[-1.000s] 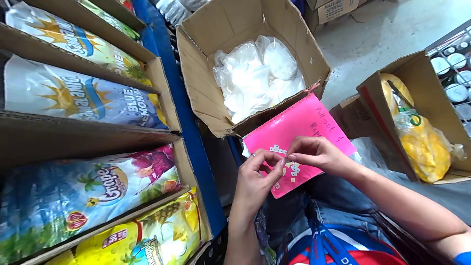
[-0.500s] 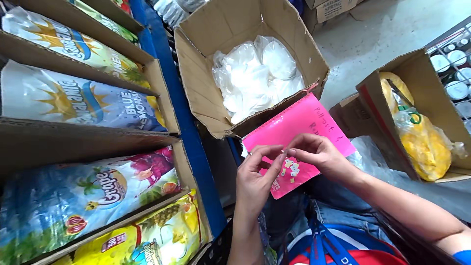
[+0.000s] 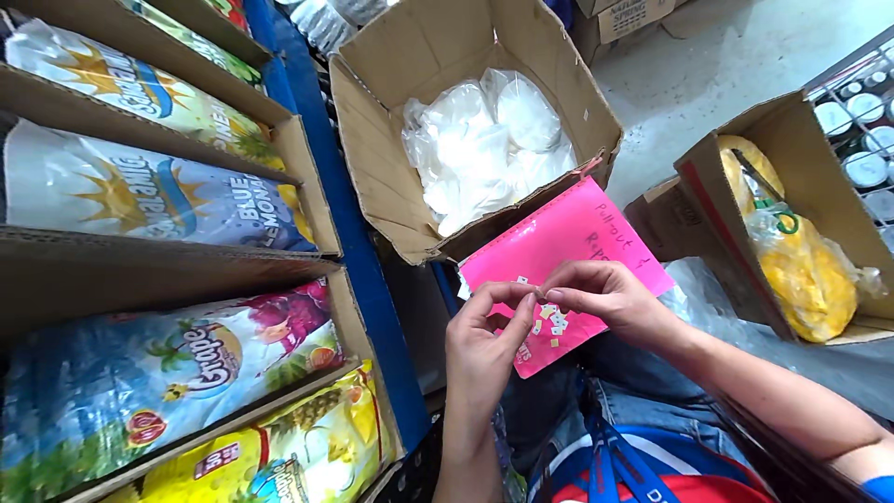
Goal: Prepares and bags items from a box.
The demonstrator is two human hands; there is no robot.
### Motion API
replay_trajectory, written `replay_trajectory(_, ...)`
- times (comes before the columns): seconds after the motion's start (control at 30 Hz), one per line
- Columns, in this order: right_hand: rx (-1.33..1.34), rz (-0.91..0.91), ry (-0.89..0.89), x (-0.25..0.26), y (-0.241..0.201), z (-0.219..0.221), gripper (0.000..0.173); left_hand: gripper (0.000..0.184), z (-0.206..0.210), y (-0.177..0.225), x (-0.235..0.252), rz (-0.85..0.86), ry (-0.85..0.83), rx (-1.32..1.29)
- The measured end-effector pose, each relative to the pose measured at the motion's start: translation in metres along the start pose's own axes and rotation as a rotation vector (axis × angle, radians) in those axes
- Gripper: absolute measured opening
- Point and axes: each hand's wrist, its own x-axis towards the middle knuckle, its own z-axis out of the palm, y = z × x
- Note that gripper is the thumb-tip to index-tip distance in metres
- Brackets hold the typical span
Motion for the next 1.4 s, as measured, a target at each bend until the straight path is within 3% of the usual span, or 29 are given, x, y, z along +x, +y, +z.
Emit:
replay_trajectory(0.47, -0.067, 0.009, 0.022, 0.001, -0.004, 0.001, 0.005, 0.01, 0.001, 0.003, 0.0, 0.058, -0.019, 0.095)
replay_trajectory(0.67, -0.002, 0.063, -0.045, 0.001, -0.006, -0.009, 0.012, 0.01, -0.002, 0.004, 0.001, 0.023, -0.037, 0.069)
replay_trajectory(1.17, -0.434, -0.139, 0.055, -0.002, -0.006, -0.004, 0.01, 0.01, 0.002, 0.005, 0.0, 0.056, -0.076, 0.184)
replay_trajectory(1.4, -0.436, -0.173, 0.11, -0.003, 0.001, -0.001, 0.012, 0.01, 0.004, 0.005, 0.001, 0.051, -0.069, 0.192)
